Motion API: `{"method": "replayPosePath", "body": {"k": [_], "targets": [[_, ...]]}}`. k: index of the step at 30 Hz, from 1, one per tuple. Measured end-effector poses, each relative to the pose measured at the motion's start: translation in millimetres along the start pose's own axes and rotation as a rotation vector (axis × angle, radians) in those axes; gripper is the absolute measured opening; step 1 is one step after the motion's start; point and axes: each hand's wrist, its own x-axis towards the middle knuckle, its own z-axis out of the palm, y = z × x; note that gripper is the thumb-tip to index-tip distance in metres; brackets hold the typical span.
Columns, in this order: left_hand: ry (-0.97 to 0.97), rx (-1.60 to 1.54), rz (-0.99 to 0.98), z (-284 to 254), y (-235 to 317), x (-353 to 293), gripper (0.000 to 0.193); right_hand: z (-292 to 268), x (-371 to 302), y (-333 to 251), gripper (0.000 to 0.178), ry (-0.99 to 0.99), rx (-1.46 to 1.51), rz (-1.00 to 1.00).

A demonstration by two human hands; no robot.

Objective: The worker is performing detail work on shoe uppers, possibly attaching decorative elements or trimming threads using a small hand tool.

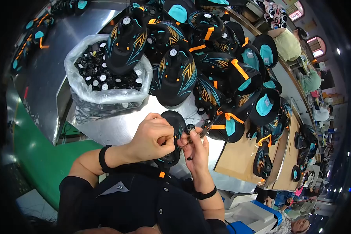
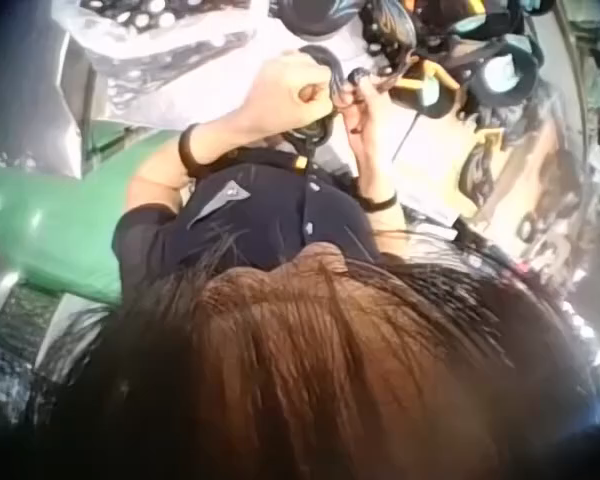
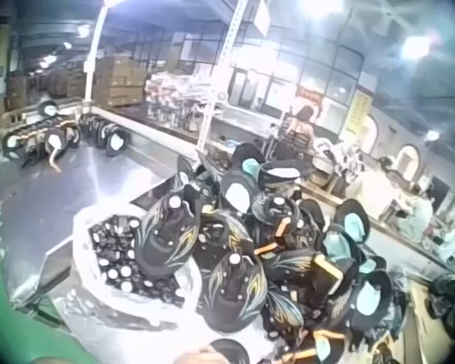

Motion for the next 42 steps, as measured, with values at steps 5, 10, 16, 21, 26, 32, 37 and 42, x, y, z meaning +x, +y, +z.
{"method": "replayPosePath", "body": {"k": [5, 10, 16, 21, 26, 32, 37, 42], "targets": [[-0.006, 0.006, 0.005, 2, -8, -1, 0.016, 3, -2, 2, 0.008, 0.012, -0.11, 0.051], [-0.11, 0.02, -0.032, -1, -16, -6, 0.005, 3, -7, -1, 0.011, -0.06, -0.08, 0.118], [-0.359, -0.597, -0.564, -10, -14, -5, 0.013, 1, -11, -8, 0.014, -0.053, -0.725, -0.093], [-0.502, -0.495, -0.474, -6, -12, -2, 0.017, 15, 2, -24, 0.006, -0.111, -0.838, -0.242], [-0.276, -0.778, -0.523, 7, -8, 8, 0.031, 8, 6, -16, 0.006, -0.06, -1.18, -0.68], [-0.147, -1.031, -0.593, 27, -25, -6, 0.015, 0, 6, -24, 0.014, -0.07, -0.253, -0.354], [0.133, -1.724, -0.641, 5, -23, 27, 0.013, -11, -6, -17, 0.016, -0.312, 0.201, -0.159], [-0.061, -0.603, -0.412, 9, 4, 28, 0.016, -19, -13, -30, 0.017, -0.156, -0.082, -0.256]]}}
